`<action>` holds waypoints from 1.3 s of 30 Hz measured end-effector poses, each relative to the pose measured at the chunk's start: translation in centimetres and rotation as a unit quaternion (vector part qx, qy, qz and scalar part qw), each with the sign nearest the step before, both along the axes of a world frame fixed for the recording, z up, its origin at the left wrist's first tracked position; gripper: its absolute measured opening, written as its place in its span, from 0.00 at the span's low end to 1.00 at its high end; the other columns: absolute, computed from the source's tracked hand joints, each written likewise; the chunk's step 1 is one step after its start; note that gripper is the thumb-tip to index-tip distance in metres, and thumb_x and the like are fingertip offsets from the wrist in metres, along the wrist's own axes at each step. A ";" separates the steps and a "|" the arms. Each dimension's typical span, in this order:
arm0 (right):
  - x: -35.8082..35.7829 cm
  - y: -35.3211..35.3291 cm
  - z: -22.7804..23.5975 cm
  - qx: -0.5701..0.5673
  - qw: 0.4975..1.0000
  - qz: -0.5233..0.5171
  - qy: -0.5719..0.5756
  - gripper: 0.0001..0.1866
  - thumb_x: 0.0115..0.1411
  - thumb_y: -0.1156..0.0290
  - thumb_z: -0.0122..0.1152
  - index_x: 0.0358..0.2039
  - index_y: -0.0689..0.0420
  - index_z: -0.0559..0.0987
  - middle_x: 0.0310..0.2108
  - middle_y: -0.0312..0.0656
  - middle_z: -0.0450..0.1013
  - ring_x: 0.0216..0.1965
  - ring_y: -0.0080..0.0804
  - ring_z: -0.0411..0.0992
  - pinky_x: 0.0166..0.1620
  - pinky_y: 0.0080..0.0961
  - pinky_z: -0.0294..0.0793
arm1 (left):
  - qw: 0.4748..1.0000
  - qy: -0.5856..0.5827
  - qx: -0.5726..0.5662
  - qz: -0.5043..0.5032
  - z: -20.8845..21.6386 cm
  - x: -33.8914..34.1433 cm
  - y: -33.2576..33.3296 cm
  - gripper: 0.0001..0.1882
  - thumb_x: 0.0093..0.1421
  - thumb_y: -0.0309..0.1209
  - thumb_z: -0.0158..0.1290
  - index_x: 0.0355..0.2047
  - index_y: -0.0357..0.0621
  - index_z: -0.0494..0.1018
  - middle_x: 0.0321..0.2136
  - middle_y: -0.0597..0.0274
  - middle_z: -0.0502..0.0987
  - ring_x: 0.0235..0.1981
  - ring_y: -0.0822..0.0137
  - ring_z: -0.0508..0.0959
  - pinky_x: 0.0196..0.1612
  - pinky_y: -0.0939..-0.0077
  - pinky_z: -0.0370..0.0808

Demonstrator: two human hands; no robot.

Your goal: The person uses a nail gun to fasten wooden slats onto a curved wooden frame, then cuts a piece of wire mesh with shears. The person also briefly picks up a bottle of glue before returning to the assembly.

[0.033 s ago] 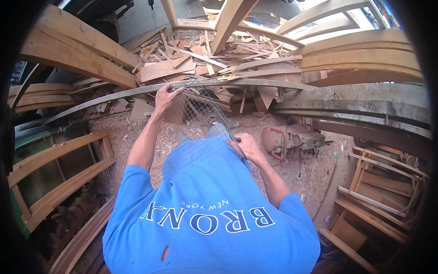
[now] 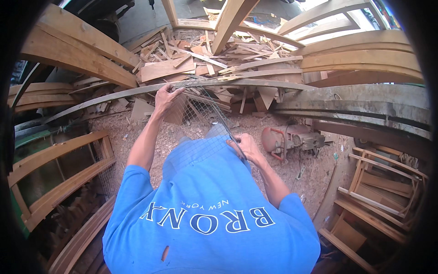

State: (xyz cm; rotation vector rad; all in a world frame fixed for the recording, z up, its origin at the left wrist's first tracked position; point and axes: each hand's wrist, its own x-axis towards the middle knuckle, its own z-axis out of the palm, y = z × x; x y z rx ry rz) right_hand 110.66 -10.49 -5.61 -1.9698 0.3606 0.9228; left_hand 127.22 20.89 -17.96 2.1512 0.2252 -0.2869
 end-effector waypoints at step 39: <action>0.3 0.6 -3.4 0.024 0.998 -0.021 0.045 0.24 0.54 0.49 0.67 0.33 0.62 0.82 0.17 0.35 0.69 0.17 0.22 0.67 0.24 0.24 0.67 | 0.999 0.019 0.041 -0.030 -3.4 -1.7 0.7 0.31 0.49 0.59 0.64 0.21 0.42 0.70 0.17 0.58 0.73 0.23 0.62 0.73 0.29 0.64 0.69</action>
